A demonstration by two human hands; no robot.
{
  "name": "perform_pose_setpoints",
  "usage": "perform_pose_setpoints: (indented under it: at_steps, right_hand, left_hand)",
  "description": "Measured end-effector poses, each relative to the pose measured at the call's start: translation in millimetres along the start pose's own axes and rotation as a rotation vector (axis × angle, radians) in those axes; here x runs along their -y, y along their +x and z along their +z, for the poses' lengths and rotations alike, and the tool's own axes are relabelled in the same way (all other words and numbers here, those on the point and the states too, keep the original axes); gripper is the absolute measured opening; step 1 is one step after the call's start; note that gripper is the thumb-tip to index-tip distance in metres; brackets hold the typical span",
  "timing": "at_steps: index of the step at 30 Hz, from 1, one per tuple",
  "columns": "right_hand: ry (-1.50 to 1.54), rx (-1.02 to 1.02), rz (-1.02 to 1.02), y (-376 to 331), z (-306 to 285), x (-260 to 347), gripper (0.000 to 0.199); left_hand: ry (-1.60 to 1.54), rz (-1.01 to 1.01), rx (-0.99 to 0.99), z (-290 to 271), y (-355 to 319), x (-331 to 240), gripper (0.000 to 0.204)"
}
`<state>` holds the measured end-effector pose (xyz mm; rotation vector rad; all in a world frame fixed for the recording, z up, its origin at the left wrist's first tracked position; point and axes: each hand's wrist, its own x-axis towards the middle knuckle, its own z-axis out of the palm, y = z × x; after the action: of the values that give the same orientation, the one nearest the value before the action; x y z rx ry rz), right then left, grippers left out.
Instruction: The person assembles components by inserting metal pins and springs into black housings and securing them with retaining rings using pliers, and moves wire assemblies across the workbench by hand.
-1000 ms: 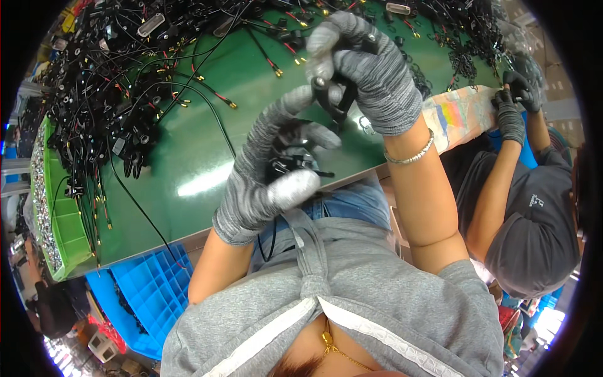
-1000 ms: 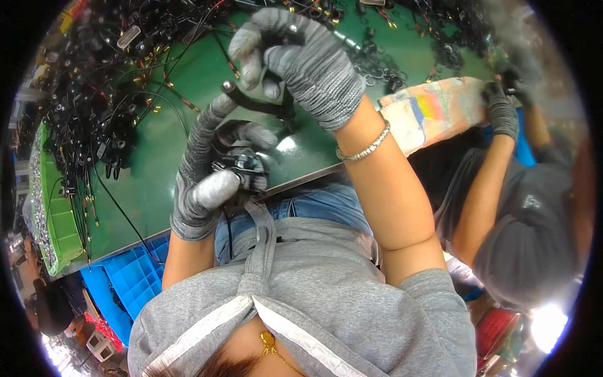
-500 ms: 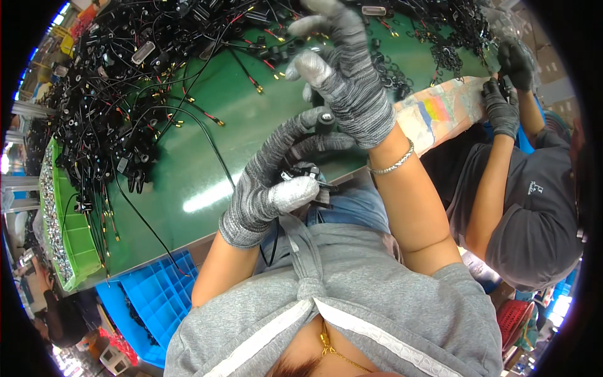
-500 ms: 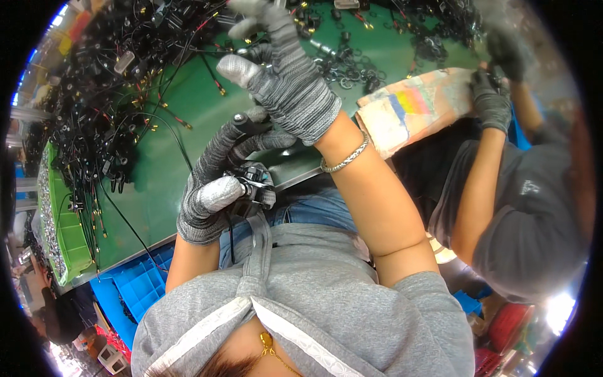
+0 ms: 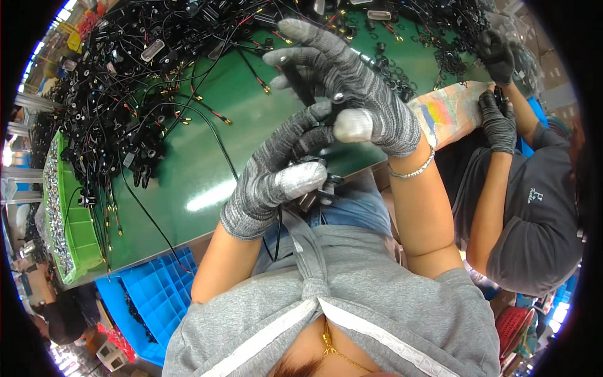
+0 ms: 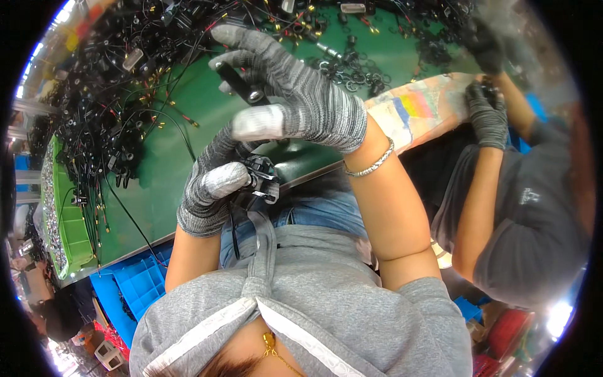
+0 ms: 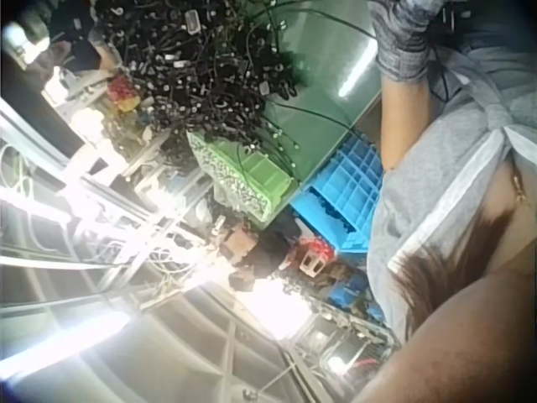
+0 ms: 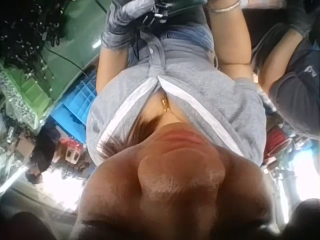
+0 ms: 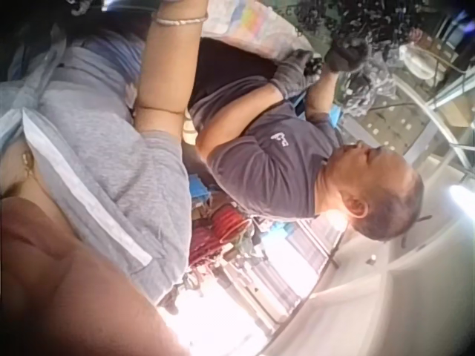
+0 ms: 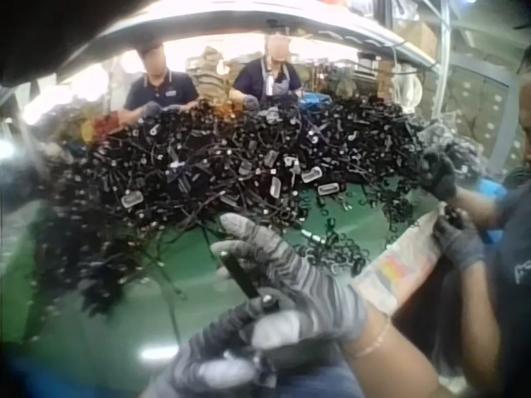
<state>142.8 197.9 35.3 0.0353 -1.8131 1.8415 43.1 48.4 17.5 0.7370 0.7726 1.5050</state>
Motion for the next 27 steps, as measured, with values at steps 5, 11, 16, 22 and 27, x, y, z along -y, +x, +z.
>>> perform_pose_setpoints:
  at_steps: [5, 11, 16, 22, 27]
  right_hand:
    - [-0.131, -0.03, 0.029, 0.8, 10.3, 12.4, 0.07]
    - [-0.067, -0.143, -0.128, -7.5, 11.4, -2.7, 0.059]
    - [0.2, -0.361, 0.003, -19.4, 28.9, 0.6, 0.053]
    - [0.099, -0.312, -0.211, -21.1, 34.2, -12.8, 0.049]
    - [-0.054, -0.315, -0.151, -19.0, 32.0, -3.1, 0.06]
  left_hand:
    - [0.083, -0.163, -0.023, -4.4, -7.4, -8.0, 0.07]
    - [-0.11, 0.113, -0.104, -21.2, -21.2, 6.0, 0.062]
    - [-0.199, 0.198, -0.206, -30.2, -20.5, 13.6, 0.058]
    - [-0.153, 0.18, -0.156, -33.8, -19.2, 14.5, 0.047]
    - [-0.039, 0.154, -0.182, -32.1, -23.6, 16.4, 0.048]
